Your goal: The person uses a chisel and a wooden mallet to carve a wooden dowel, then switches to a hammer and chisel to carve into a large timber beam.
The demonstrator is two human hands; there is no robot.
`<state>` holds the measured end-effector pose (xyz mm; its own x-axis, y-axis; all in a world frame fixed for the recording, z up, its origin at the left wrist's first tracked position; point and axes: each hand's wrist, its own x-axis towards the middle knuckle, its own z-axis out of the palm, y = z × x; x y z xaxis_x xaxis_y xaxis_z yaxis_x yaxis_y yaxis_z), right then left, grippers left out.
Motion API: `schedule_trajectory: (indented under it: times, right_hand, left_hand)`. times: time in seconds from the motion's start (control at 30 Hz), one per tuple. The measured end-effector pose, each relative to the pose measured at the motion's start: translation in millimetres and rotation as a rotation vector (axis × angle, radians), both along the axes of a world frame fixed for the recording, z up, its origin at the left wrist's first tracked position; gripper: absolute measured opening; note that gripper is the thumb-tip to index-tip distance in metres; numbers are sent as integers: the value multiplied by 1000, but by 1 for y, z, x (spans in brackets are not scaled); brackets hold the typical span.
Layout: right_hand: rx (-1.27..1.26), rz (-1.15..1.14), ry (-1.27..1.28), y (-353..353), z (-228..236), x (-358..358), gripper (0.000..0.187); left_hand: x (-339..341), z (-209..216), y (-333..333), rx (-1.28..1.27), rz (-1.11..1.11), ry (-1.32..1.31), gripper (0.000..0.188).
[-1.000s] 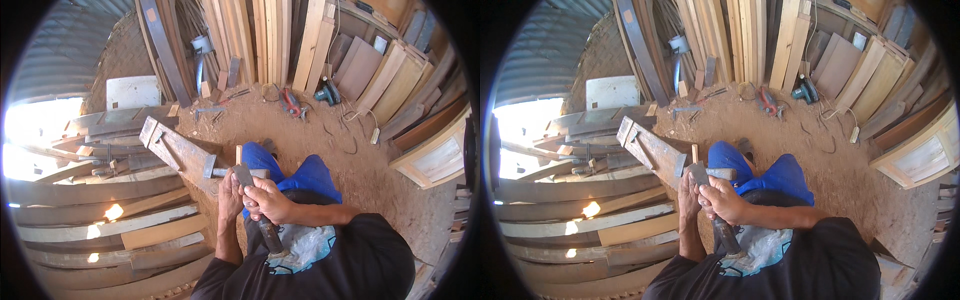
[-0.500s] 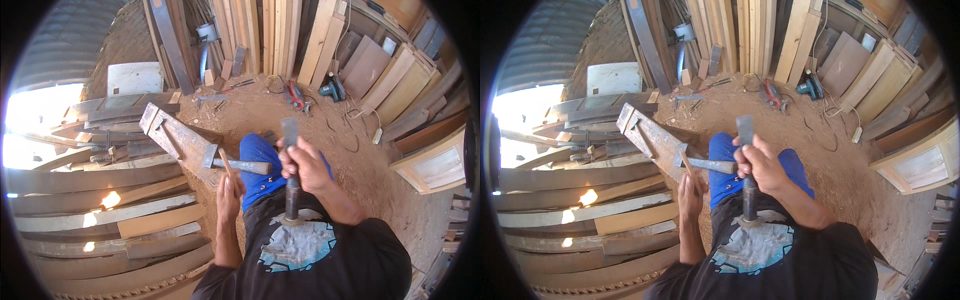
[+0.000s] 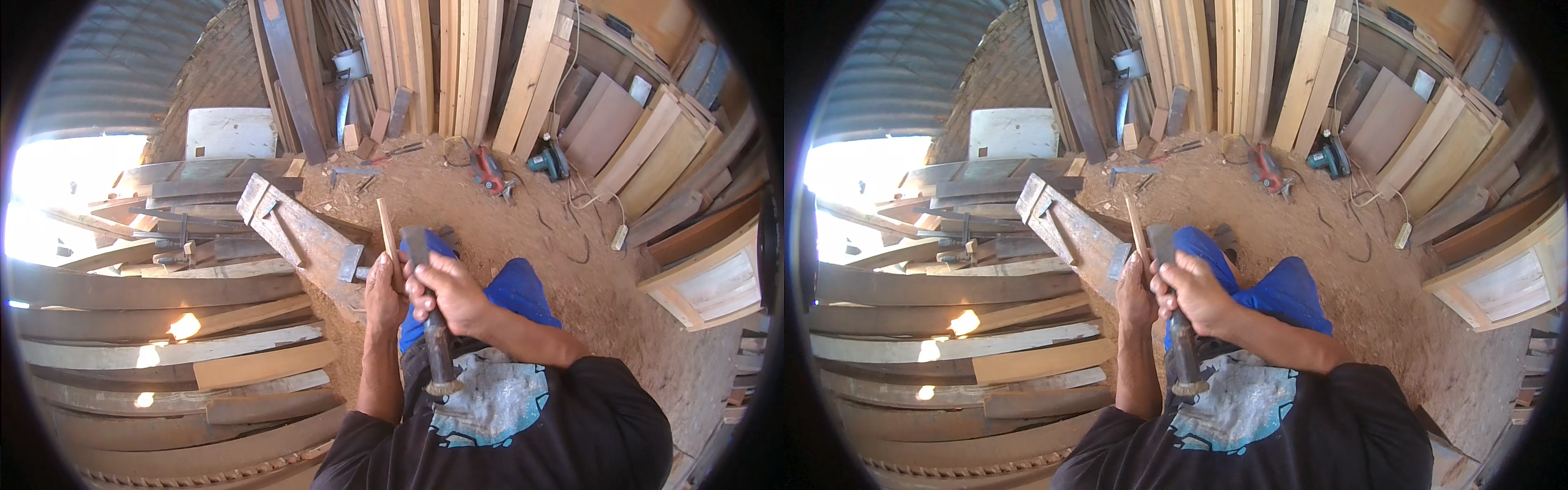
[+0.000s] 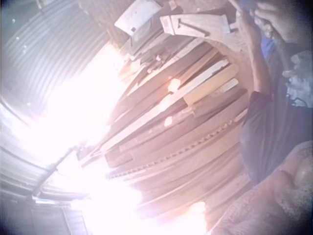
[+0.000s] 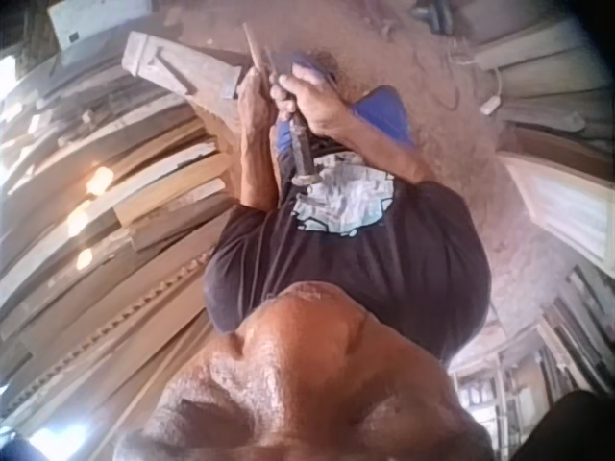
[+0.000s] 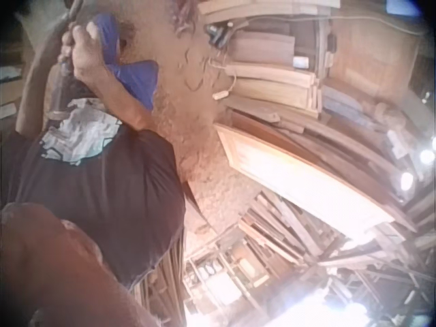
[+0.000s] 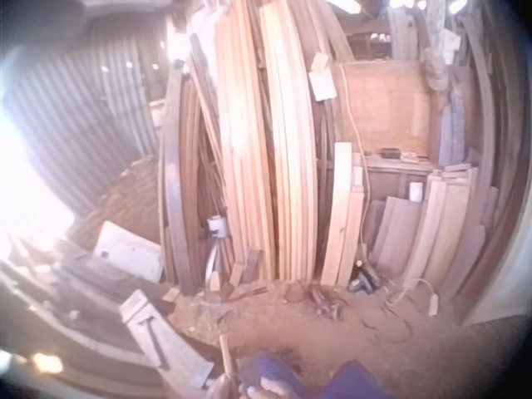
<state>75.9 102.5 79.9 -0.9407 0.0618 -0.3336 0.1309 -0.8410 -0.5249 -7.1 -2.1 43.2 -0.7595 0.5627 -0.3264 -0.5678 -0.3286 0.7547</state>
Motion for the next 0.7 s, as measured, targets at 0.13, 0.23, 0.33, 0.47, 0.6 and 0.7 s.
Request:
schedule_trajectory:
  times: [0.13, 0.23, 0.33, 0.47, 0.6, 0.7]
  right_hand:
    - [-38, 207, -33, -33, 15, 5, 14]
    - [7, 213, 41, -36, 19, 13, 16]
    - [13, 200, 3, -33, 28, 22, 16]
    - [27, 159, 9, -27, 26, 31, 16]
    - [165, -140, 170, 7, 64, 52, 19]
    - [172, -139, 149, 23, 67, 53, 19]
  left_hand:
    - [-18, -4, -17, -225, -34, 317, 38]
    - [-15, 0, -22, -369, -34, 474, 40]
    - [-2, 6, -28, -511, 19, 736, 37]
    - [15, 26, -22, -544, -43, 855, 34]
    - [65, -7, -62, -465, -419, 737, 39]
    - [65, -28, -84, -446, -332, 391, 44]
